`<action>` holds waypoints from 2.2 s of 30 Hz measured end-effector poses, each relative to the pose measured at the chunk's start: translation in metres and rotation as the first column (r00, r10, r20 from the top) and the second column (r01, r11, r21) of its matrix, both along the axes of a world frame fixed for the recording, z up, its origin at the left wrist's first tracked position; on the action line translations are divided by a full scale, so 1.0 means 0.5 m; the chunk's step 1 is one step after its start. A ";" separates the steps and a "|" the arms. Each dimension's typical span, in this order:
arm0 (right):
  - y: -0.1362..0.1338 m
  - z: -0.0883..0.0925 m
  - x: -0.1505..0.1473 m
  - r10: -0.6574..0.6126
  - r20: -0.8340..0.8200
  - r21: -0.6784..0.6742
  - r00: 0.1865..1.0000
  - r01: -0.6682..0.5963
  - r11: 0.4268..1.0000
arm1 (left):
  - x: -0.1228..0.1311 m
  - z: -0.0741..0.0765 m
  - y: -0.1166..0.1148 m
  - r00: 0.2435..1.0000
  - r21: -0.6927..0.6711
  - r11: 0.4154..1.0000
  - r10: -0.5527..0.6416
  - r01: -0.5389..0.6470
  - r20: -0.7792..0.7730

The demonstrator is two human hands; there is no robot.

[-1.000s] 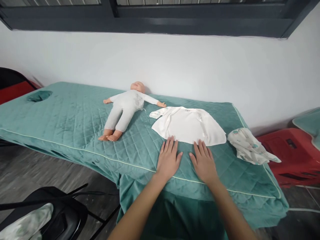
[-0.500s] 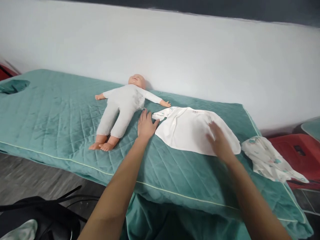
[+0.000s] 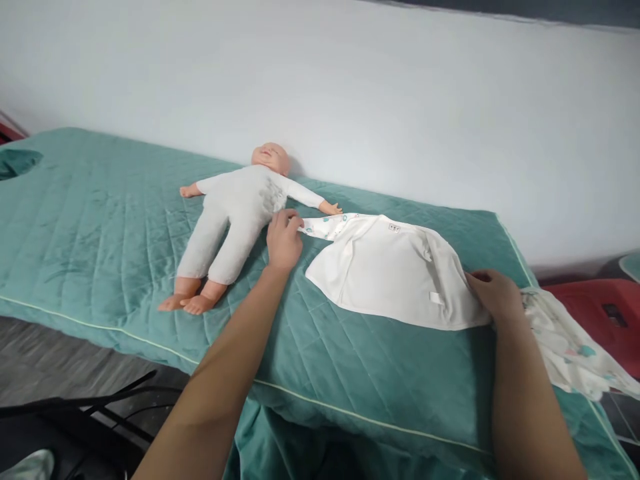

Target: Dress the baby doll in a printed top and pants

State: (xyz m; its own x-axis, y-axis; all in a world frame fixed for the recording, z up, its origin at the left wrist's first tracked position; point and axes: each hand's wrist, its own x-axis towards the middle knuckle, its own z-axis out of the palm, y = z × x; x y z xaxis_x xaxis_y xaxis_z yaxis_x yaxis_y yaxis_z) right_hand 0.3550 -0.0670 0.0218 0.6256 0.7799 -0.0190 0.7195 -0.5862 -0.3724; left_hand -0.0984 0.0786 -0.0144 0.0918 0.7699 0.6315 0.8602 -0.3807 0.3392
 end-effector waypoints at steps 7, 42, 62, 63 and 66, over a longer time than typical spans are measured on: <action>-0.010 0.021 -0.013 -0.011 -0.153 0.186 0.988 0.039 0.982 | 0.014 0.009 -0.012 0.980 -0.156 0.968 0.200 -0.195 0.017; 0.105 -0.003 -0.044 0.376 0.066 0.469 0.924 -0.361 0.806 | -0.002 -0.017 0.022 0.994 -0.275 0.958 0.099 -0.086 0.036; 0.247 -0.055 -0.379 0.703 0.213 -0.056 0.679 -0.709 0.703 | -0.007 -0.022 0.016 0.981 -0.222 0.971 0.129 -0.095 0.143; 0.247 -0.056 -0.378 0.705 0.224 -0.058 0.673 -0.713 0.699 | -0.007 -0.022 0.015 0.983 -0.229 0.968 0.134 -0.102 0.126; 0.248 -0.056 -0.377 0.704 0.232 -0.077 0.672 -0.708 0.702 | -0.004 -0.021 0.013 0.988 -0.253 0.959 0.142 -0.125 0.052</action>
